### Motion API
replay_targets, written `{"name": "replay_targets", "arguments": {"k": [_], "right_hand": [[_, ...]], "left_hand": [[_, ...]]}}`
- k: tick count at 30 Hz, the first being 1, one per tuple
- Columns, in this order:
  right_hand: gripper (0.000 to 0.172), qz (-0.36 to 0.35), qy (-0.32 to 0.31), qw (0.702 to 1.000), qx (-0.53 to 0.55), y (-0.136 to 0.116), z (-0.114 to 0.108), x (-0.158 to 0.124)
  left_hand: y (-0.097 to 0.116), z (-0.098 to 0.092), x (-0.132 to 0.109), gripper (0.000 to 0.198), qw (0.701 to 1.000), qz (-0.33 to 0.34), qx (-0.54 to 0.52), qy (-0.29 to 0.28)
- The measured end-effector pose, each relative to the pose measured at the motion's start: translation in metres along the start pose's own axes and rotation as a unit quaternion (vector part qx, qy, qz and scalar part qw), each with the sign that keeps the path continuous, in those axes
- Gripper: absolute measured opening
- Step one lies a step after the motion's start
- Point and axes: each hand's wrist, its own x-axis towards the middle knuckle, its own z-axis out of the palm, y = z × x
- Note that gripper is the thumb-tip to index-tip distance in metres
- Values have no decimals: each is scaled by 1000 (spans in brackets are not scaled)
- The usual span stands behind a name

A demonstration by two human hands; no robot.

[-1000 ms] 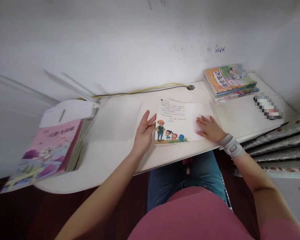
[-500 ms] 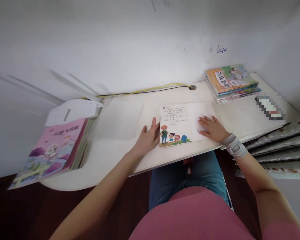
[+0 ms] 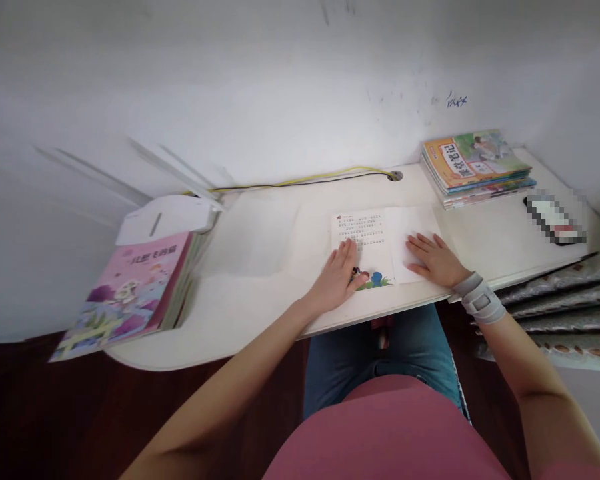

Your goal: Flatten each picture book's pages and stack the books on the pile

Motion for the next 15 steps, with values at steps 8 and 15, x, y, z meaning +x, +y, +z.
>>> {"name": "replay_targets", "arguments": {"k": [8,15], "right_hand": [[56,0,-12,1000,-20,-4,-5,0],[54,-2,-6,999,-53,-2,-7,-2]], "left_hand": [[-42,-2,-13,79,990,-75,117,30],[-38,-4,-21,71,981,-80,177,21]]}}
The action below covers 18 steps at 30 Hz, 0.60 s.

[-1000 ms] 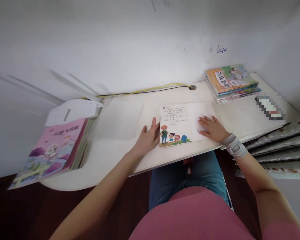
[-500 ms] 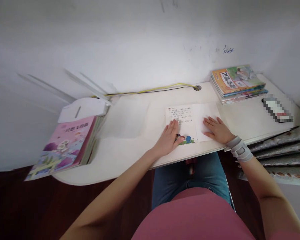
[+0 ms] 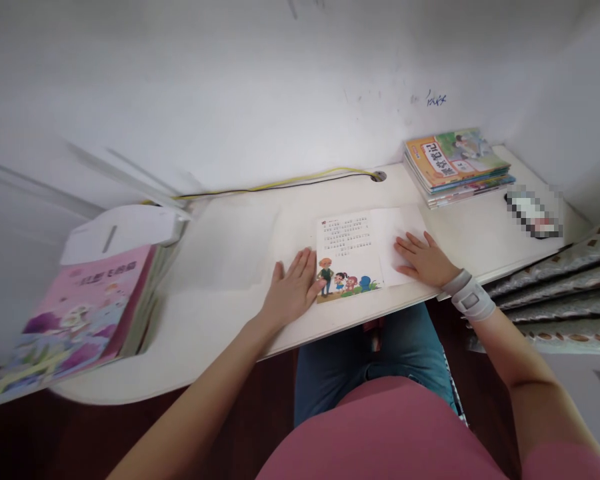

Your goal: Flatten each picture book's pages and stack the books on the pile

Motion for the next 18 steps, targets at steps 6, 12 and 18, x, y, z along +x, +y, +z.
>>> {"name": "replay_targets", "arguments": {"k": [6,12,18], "right_hand": [[57,-22,-4,1000,0,5,4,-2],[57,-23,-25,999,5,18,-1,-6],[55,-14,17,1000,-1,-24,-8,-2]], "left_hand": [[2,-5,-6,69,998,-15,48,-24],[2,-7,-7,58,999,-23,35,-32],[4,-9,-6,56,998,-31,29,-36]]}}
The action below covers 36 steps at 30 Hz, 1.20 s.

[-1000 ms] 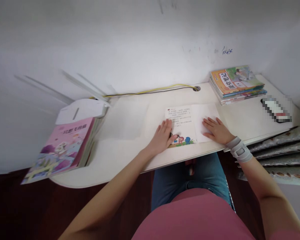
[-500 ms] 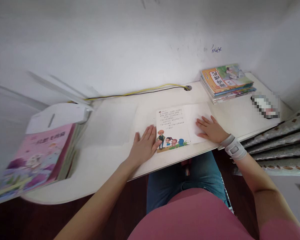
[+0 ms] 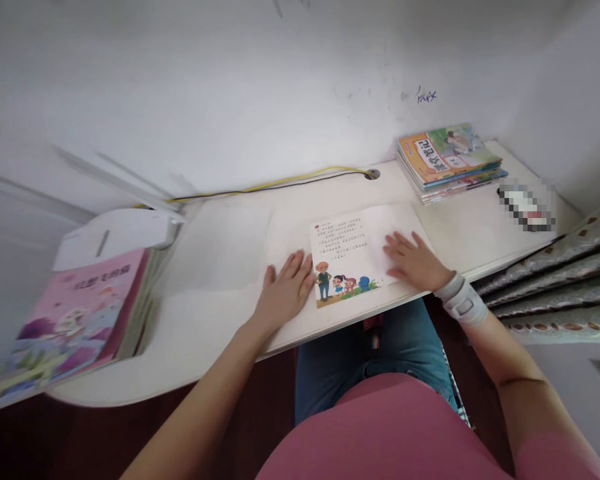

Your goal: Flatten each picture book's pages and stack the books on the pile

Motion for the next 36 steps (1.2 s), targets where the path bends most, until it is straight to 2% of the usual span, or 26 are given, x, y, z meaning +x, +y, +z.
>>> {"name": "replay_targets", "arguments": {"k": [4,7,12,20,29,33,36], "right_hand": [[71,-26,29,999,14,-51,8,14],[73,-5,37,999,17,-67,16,17],[65,10,34,999,15,-62,19,14],[63,19,19,1000,5,-61,13,15],[83,-20,-4,999,27,-52,14,15],[83,-13,4,999,41,-54,15,15],[81,-2,0,998,66,-53,13,16]], "left_hand": [[1,-1,0,56,1000,-8,3,2],[2,-2,-1,56,1000,-10,0,7],[2,-1,-1,55,1000,-13,-6,11],[2,-4,-3,55,1000,-7,-5,8],[12,-17,3,49,1000,2,0,18],[14,-22,4,50,999,-22,-47,-13],[15,-33,5,53,994,-20,-97,-41]]}}
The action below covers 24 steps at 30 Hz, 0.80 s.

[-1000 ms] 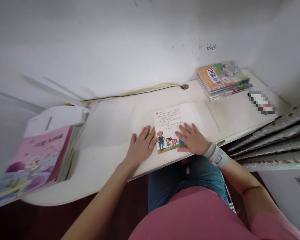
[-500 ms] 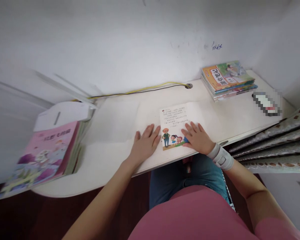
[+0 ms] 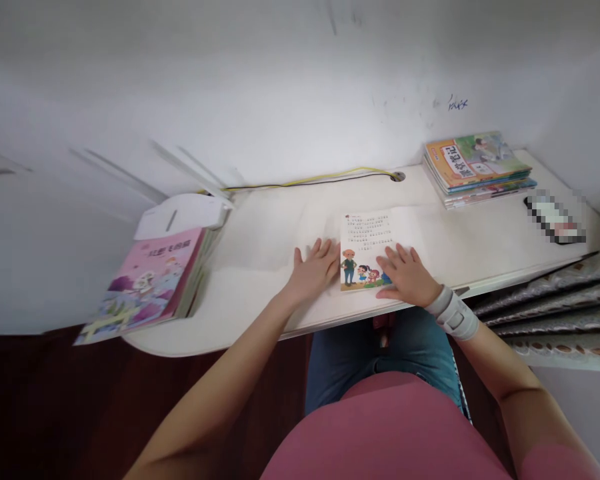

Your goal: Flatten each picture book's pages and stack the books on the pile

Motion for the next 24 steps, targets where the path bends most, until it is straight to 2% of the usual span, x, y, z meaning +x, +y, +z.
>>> {"name": "replay_targets", "arguments": {"k": [3,5,7,10,12,13,16,19,21,24], "right_hand": [[85,12,10,998,67,2,-6,2],[92,13,50,988,145,1,-13,3],[97,30,125,965,228,0,-24,0],[86,121,285,902,300,4,-40,-12],[74,187,369,850,326,15,-45,-23],[69,213,391,829,338,23,-44,-30],[61,272,383,800,372,55,-31,-51],[57,314,338,805,373,82,-11,-68],[56,325,320,829,324,91,-3,-75],[54,319,308,868,226,96,0,-78]], "left_hand": [[14,-19,1,57,996,46,-75,-4],[33,-35,3,60,990,82,-112,6],[60,-49,6,61,982,127,-140,13],[102,-56,12,61,962,220,-164,8],[124,-47,19,62,959,250,-137,2],[131,-39,22,63,963,247,-112,-3],[137,-5,36,69,981,190,-46,-20],[128,27,47,75,989,145,-26,-14],[121,41,51,75,989,147,-18,0],[115,52,52,75,987,159,-7,28]]}}
